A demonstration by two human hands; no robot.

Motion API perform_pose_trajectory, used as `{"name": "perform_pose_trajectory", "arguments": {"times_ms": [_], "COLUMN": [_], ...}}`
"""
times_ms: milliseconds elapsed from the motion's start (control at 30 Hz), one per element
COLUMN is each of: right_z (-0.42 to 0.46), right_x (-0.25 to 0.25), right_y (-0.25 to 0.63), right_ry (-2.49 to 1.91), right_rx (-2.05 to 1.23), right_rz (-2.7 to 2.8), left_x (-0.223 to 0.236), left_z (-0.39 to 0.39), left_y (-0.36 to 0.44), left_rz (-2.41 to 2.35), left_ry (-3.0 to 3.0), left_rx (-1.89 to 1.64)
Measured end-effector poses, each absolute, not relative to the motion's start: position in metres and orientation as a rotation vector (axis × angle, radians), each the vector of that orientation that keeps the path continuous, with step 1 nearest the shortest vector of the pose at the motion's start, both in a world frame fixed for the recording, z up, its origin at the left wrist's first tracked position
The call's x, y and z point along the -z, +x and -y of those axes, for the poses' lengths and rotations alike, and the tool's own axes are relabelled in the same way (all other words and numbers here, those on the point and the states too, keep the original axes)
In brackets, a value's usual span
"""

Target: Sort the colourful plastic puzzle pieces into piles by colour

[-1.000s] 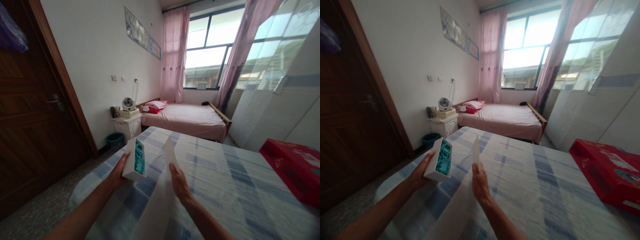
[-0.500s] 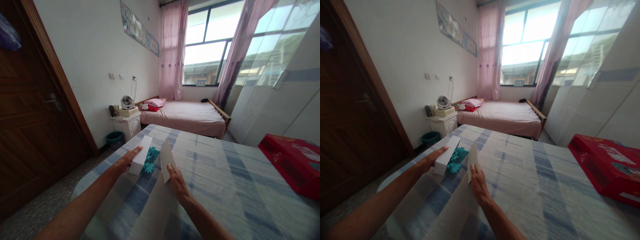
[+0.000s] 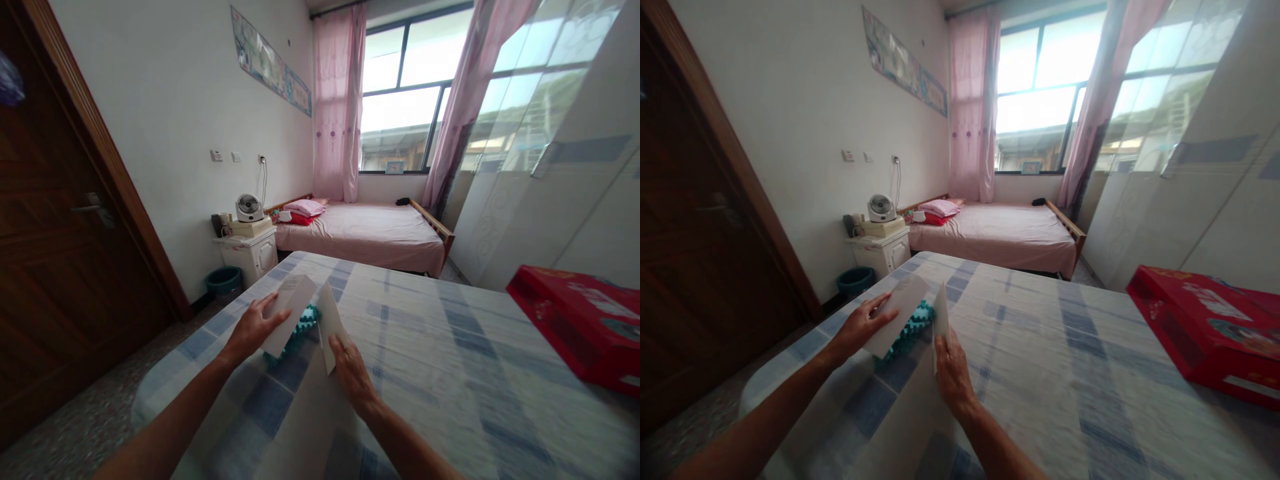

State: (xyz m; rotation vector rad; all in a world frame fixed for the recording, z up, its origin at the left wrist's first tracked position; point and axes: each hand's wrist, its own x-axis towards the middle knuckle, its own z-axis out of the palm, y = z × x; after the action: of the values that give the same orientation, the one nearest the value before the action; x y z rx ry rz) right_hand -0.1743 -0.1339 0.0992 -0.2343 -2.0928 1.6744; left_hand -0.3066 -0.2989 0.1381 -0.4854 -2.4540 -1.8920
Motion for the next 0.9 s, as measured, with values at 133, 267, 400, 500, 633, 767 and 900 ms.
{"name": "perform_pose_trajectory", "arguments": {"times_ms": [133, 267, 400, 500, 633, 767, 900], "right_z": [0.133, 0.13, 0.132, 0.137, 0.146, 0.152, 0.146], "right_x": [-0.097, -0.091, -0.09, -0.102, -0.132, -0.152, -0.15], "right_y": [-0.175, -0.178, -0.18, -0.182, -0.184, -0.184, -0.191], "right_ry": [-0.268, -0.266, -0.245, -0.1, 0.021, 0.156, 0.266], "right_rx": [-1.572, -1.401, -1.237, -1.064, -0.821, -0.524, -0.211], "right_rz": [2.138, 2.217, 2.232, 2.228, 2.311, 2.521, 2.558], "left_x": [-0.144, -0.145, -0.144, -0.145, -0.143, -0.14, -0.141], "left_z": [0.301, 0.307, 0.313, 0.307, 0.285, 0.265, 0.257], "left_y": [-0.306, -0.313, -0.317, -0.312, -0.297, -0.284, -0.283], "left_rz": [2.332, 1.936, 1.641, 1.584, 1.559, 1.484, 1.369], "left_ry": [-0.37, -0.191, 0.098, 0.053, -0.118, -0.243, -0.194], "left_rx": [2.289, 2.803, 3.162, 3.329, 3.445, 3.525, 3.67]}}
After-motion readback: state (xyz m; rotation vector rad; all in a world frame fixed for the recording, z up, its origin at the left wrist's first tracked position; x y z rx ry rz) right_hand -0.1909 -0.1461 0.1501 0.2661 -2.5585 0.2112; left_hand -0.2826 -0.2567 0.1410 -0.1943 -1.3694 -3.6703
